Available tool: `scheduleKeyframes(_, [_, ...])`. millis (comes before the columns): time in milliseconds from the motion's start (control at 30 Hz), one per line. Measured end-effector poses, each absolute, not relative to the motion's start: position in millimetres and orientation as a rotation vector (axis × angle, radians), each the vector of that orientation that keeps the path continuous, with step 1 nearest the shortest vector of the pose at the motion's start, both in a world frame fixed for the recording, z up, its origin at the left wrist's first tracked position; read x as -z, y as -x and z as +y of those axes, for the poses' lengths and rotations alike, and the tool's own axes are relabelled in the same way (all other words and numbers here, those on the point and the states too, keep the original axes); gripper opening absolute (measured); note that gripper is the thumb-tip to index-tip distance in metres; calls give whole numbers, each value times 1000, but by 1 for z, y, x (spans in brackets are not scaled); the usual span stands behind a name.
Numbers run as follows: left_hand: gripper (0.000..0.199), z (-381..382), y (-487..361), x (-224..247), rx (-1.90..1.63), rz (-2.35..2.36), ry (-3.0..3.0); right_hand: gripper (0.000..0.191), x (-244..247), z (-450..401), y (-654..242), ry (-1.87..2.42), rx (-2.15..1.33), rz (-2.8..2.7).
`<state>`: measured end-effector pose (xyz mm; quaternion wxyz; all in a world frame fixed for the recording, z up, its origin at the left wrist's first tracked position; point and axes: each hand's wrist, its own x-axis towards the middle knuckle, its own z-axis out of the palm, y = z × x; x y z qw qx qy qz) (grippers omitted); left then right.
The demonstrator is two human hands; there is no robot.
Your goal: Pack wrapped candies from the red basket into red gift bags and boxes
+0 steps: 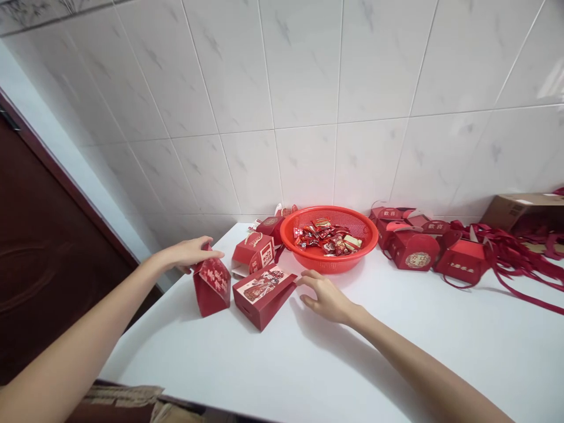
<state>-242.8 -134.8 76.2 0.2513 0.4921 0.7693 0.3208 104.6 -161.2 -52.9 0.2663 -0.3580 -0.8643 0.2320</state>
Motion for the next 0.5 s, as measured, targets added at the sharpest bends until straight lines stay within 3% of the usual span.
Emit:
scheduleKeyframes(133, [56,-145,227,-92,-618,2264,-1600,29,60,-178,-119,1002,-650,-2332])
scheduleKeyframes(300, [34,-149,181,-88,-804,2238,-1935,28,76,-190,-128,972,-754,-2231])
scheduleKeyframes(400, [36,-157,141,-75,-285,1975,-2157,24,85,-191,-131,942,-817,-2126])
scheduleKeyframes(500, [53,-164,109,-61,147,1888,-2248,18,87,-189,-133,953,-853,-2025])
